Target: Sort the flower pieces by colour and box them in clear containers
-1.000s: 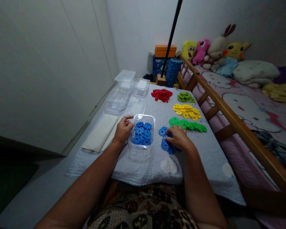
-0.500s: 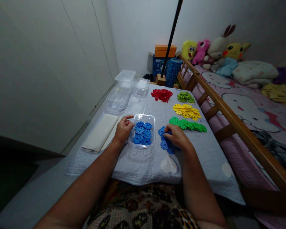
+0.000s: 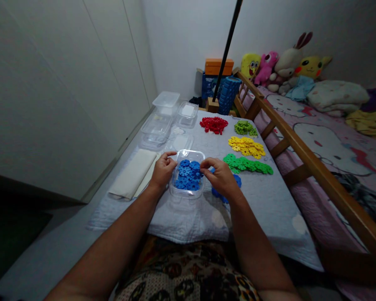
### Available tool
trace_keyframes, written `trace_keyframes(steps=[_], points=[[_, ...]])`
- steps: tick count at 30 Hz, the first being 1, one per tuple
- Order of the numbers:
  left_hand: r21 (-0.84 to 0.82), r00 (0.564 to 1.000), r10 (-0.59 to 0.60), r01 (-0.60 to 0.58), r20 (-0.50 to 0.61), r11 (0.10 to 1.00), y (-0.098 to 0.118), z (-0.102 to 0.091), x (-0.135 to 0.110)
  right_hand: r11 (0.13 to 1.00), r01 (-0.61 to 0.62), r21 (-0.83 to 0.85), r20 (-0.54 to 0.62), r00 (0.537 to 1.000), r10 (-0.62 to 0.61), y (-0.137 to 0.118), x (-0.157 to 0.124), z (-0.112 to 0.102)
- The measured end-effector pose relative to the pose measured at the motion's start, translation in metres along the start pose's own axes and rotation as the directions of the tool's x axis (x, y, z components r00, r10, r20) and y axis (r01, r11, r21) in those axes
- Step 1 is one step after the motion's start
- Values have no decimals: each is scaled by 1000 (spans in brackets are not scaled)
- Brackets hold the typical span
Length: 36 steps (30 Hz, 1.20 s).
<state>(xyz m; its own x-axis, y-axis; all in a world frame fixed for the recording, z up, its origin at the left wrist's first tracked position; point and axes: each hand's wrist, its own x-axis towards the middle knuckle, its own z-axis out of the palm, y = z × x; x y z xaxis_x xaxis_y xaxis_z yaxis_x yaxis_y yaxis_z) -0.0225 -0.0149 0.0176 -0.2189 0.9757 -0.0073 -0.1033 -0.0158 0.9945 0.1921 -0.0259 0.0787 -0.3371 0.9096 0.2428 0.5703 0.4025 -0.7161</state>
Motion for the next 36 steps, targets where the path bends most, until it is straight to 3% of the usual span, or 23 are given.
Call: trace_keyframes(steps=[5,11,15,18,21,24,28,31,36], points=[[10,1000,7,-7,11,1000,0,0,1,972,78,-220,182,983,-37,-23,4,24],[11,1000,10,-10,10,1000,0,0,1,960,121,-254,282,958,-47,-26,4,37],[-2,1000,4,-4,4,1000,0,0,0,971,76,-226,167,985,-39,-14,4,26],[-3,1000,7,-7,2,1000,-1,1,1,976,16,-216,46,999,-6,4,4,7],[0,1000,3,-3,7,1000,-1,0,1,965,-78,-250,-3,997,80,25,0,-13],[8,1000,-2,2,-1,1000,-1,0,0,923,-161,-350,45,981,189,42,-10,-28],[11,1000,9,-9,0,1000,-1,0,1,862,-173,-476,152,949,275,49,-29,-34],[14,1000,14,-14,9,1000,-2,0,2,840,-151,-521,202,934,294,49,-41,-30],[19,1000,19,-19,1,1000,-4,-1,3,823,-110,-557,192,947,256,55,-47,-21]])
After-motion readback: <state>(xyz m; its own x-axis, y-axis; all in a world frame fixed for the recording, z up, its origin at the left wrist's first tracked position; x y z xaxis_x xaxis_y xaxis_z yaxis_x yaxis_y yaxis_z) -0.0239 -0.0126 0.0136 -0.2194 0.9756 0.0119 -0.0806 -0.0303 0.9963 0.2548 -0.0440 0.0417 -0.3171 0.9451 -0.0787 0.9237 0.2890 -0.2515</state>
